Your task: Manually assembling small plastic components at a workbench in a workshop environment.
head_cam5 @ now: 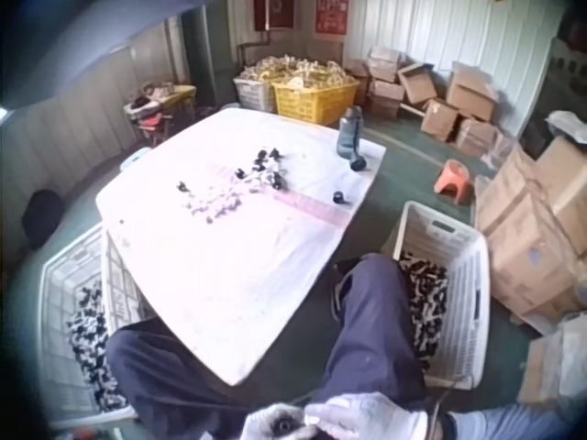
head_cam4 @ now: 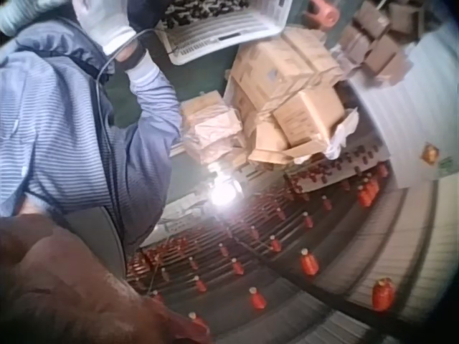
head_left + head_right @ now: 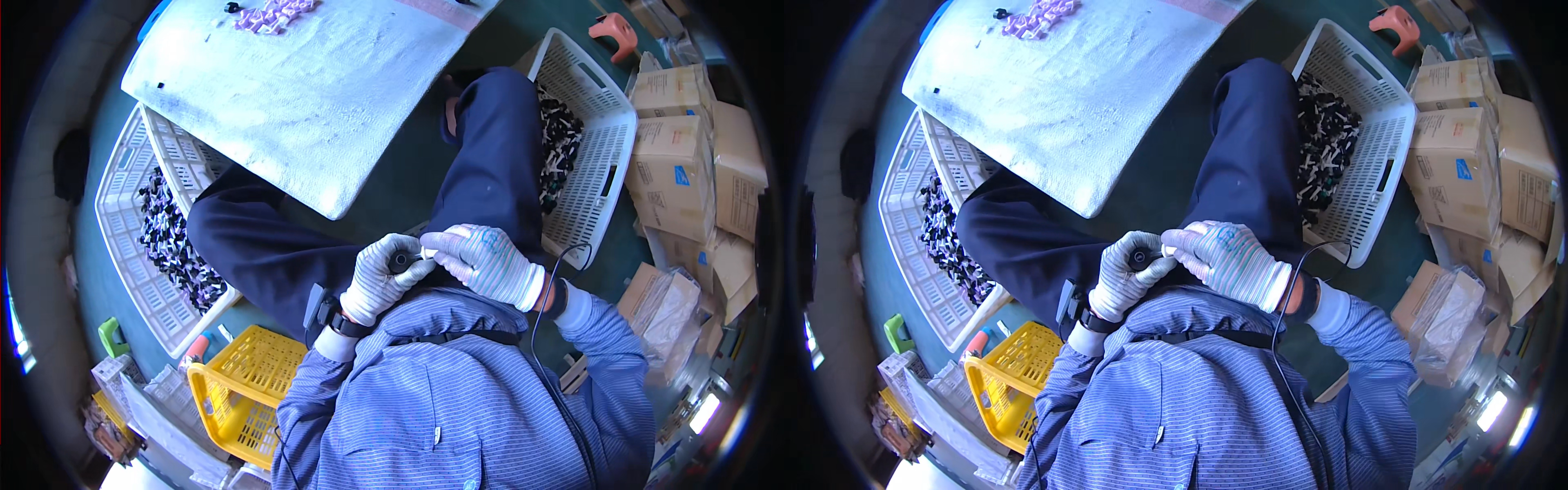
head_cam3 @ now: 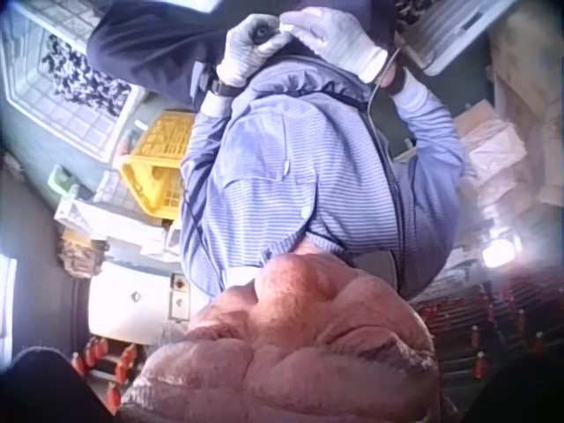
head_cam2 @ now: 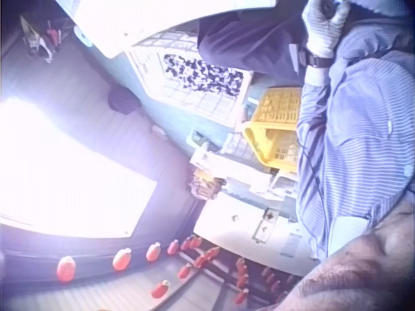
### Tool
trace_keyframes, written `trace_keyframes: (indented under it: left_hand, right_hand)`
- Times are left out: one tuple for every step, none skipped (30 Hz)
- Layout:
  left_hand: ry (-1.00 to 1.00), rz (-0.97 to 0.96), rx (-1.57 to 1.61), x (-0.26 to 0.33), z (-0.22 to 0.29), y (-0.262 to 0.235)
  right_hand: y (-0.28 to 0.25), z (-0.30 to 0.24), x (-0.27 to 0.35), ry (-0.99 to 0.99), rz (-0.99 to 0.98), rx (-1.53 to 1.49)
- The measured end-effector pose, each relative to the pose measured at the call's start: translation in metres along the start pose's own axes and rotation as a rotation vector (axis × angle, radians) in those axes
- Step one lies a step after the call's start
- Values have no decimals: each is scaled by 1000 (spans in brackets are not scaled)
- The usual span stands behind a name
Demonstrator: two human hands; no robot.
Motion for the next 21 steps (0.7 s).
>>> trace_keyframes:
  left_hand:
    - [-1, -5, -3, 0, 0, 0]
    - [2, -3, -16, 0, 2, 1]
    - [5, -1, -30, 1, 3, 1]
    - [2, -5, -31, 2, 3, 1]
    - [35, 2, -58, 1, 5, 1]
    - [69, 10, -84, 1, 6, 1]
    - [68, 5, -87, 2, 7, 1]
    - [84, -15, -70, 2, 9, 2]
    - [101, -34, -53, 2, 10, 4]
    - [100, -37, -54, 1, 11, 5]
    - [163, -15, -69, 2, 15, 5]
    - [225, 7, -84, 2, 18, 6]
    - [223, 5, -86, 3, 20, 8]
    - [209, 19, -41, 3, 22, 9]
    - [194, 34, 3, 3, 23, 9]
    - [192, 29, 1, 2, 22, 9]
    - [216, -15, -1, 1, 21, 10]
    - [240, -59, -2, 1, 21, 11]
    - [237, -61, -4, 2, 21, 12]
    - [214, -53, 50, 2, 22, 13]
    - [192, -44, 104, 2, 22, 14]
  right_hand:
    - [6, 2, 3, -23, 55, 39]
    - [5, 2, 3, -19, 57, 37]
    - [5, 0, 2, -44, -1, 135]
    - [7, -1, 2, -68, -59, 232]
    - [8, 0, 3, -63, -55, 231]
    - [10, 0, 4, -125, -42, 262]
    - [11, -2, 6, -187, -29, 293]
    - [10, -1, 6, -185, -26, 292]
    - [9, -1, 5, -175, -36, 275]
    - [8, -2, 5, -166, -45, 258]
    - [7, -3, 5, -165, -43, 256]
    - [8, -4, 5, -131, -96, 284]
    - [10, -3, 6, -96, -150, 312]
    - [13, -1, 6, -93, -147, 310]
    - [17, 3, 7, -63, -104, 276]
    - [18, 6, 7, -33, -61, 242]
    - [19, 6, 7, -31, -59, 239]
    - [20, 7, 7, -17, -50, 181]
    - [20, 8, 7, -4, -40, 123]
    - [19, 7, 7, -2, -40, 119]
    - [16, 8, 7, 67, -52, 48]
Point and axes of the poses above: each hand's wrist, its own x-axis away from the middle knuckle, its own y-axis out of the palm, z = x × y, the point moved 4 cm from there along -x, towards the middle knuckle, and after that the axes turned 12 degrees about x, right-handed, at the moved point
